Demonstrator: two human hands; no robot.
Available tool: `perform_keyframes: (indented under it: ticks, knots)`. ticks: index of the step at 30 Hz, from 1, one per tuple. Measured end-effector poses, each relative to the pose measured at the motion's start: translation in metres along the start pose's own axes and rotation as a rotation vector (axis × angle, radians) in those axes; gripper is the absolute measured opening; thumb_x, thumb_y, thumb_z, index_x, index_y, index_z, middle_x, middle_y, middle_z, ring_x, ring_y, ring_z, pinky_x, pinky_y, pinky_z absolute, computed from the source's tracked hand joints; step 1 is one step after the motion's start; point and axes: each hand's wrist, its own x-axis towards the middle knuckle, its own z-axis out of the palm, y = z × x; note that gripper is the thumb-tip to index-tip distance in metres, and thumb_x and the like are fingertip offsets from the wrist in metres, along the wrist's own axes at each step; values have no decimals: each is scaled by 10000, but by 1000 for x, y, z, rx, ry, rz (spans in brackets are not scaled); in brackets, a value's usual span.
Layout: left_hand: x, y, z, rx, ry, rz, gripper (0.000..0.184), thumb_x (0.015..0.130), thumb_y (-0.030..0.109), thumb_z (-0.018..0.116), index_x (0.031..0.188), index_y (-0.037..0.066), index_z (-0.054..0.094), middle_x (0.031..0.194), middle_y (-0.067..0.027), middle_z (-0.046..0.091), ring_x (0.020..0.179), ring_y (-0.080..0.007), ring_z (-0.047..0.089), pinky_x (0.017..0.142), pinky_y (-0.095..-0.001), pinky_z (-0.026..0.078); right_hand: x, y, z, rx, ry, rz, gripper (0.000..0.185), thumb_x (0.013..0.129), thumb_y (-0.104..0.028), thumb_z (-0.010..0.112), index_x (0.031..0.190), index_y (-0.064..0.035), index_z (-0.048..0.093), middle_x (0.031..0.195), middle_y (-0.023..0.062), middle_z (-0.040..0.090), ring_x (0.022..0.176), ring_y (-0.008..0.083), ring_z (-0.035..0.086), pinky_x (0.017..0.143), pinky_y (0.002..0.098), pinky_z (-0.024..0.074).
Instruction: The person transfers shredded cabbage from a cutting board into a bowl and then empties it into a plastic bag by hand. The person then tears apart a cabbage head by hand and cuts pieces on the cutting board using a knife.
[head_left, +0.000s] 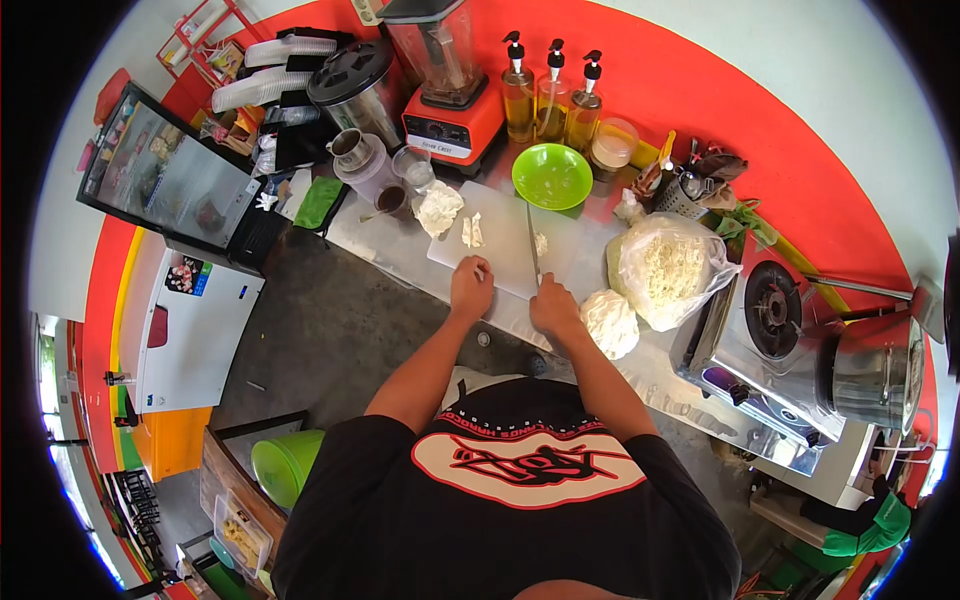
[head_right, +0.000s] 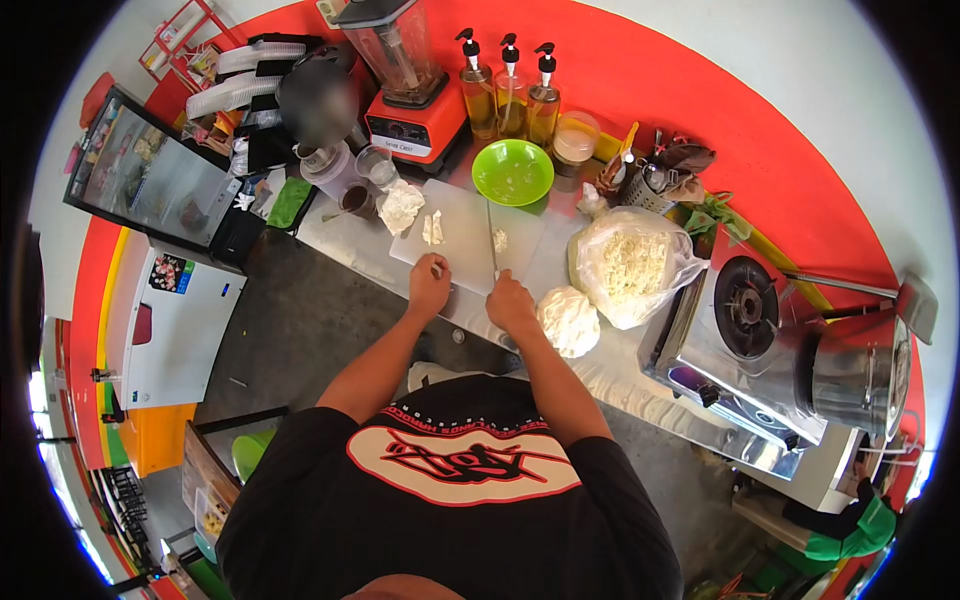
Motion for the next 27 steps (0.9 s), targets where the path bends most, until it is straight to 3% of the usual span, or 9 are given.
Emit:
perform_keyframes:
  ticks: [1, 3, 4, 8, 10, 14, 19, 22, 27]
  knots:
    - [7, -5, 0, -2, 2, -5, 116, 810, -22, 636, 918, 20, 647, 844, -99, 637, 738, -249, 630, 715, -371, 516, -1, 0, -3, 26, 24, -23, 379, 886, -167, 534, 1188, 53, 473, 1058, 357, 657, 1011, 509, 648, 927, 554, 508]
    - [21, -6, -2, 188, 165, 181, 221, 812, -15, 638, 1024, 38, 671, 1007, -134, 635, 935, -328, 625, 861, -438, 504, -2, 0, -10, 39, -2, -45, 381, 887, -170, 535, 1196, 44, 475, 1061, 354, 658, 1015, 508, 646, 927, 556, 505]
    - [25, -3, -5, 246, 124, 113, 300, 828, -5, 636, 1118, 61, 674, 1122, -135, 619, 1095, -345, 571, 961, -458, 471, -3, -1, -13, 56, -21, -66, 384, 888, -173, 536, 1204, 36, 477, 1064, 351, 658, 1020, 507, 643, 928, 558, 503]
    - [44, 4, -9, 337, 148, 128, 325, 833, 11, 653, 1151, 73, 675, 1158, -122, 616, 1129, -349, 547, 978, -442, 470, 3, 4, -10, 48, -25, -120, 396, 887, -170, 536, 1233, 17, 485, 1057, 344, 661, 1022, 511, 638, 926, 561, 498]
    - [54, -1, -11, 365, -4, 62, 329, 832, 34, 681, 1157, 89, 680, 1157, -99, 622, 1141, -341, 532, 986, -423, 467, 6, 4, -12, 41, -44, -106, 376, 911, -177, 558, 1237, 3, 500, 1087, 322, 669, 1041, 492, 647, 930, 548, 507]
    - [65, -2, -11, 422, -52, 14, 318, 807, 55, 718, 1121, 103, 702, 1161, -85, 624, 1132, -331, 527, 1008, -419, 449, 7, 4, -28, 26, -51, -151, 378, 906, -189, 571, 1235, -12, 514, 1086, 306, 674, 1037, 474, 651, 923, 541, 508]
    - [54, 8, -5, 526, 12, 207, 226, 774, 107, 745, 998, 126, 730, 1167, -21, 610, 1132, -308, 510, 1025, -454, 408, 11, 16, -42, 35, -39, -235, 390, 888, -194, 591, 1247, -59, 525, 1044, 280, 683, 996, 458, 657, 888, 544, 509]
    - [42, 13, 1, 457, -90, 265, 198, 783, 132, 740, 980, 128, 718, 1165, -3, 602, 1139, -299, 503, 998, -449, 410, 8, 22, -42, 25, -32, -219, 382, 887, -195, 590, 1238, -58, 524, 1016, 280, 685, 974, 465, 658, 873, 550, 508]
    - [12, 14, 16, 406, -73, 288, 176, 810, 139, 723, 985, 132, 704, 1153, -20, 601, 1126, -299, 512, 966, -450, 413, 8, 24, -31, 127, -59, -286, 371, 895, -206, 593, 1219, -42, 518, 985, 295, 680, 942, 484, 652, 851, 556, 510]
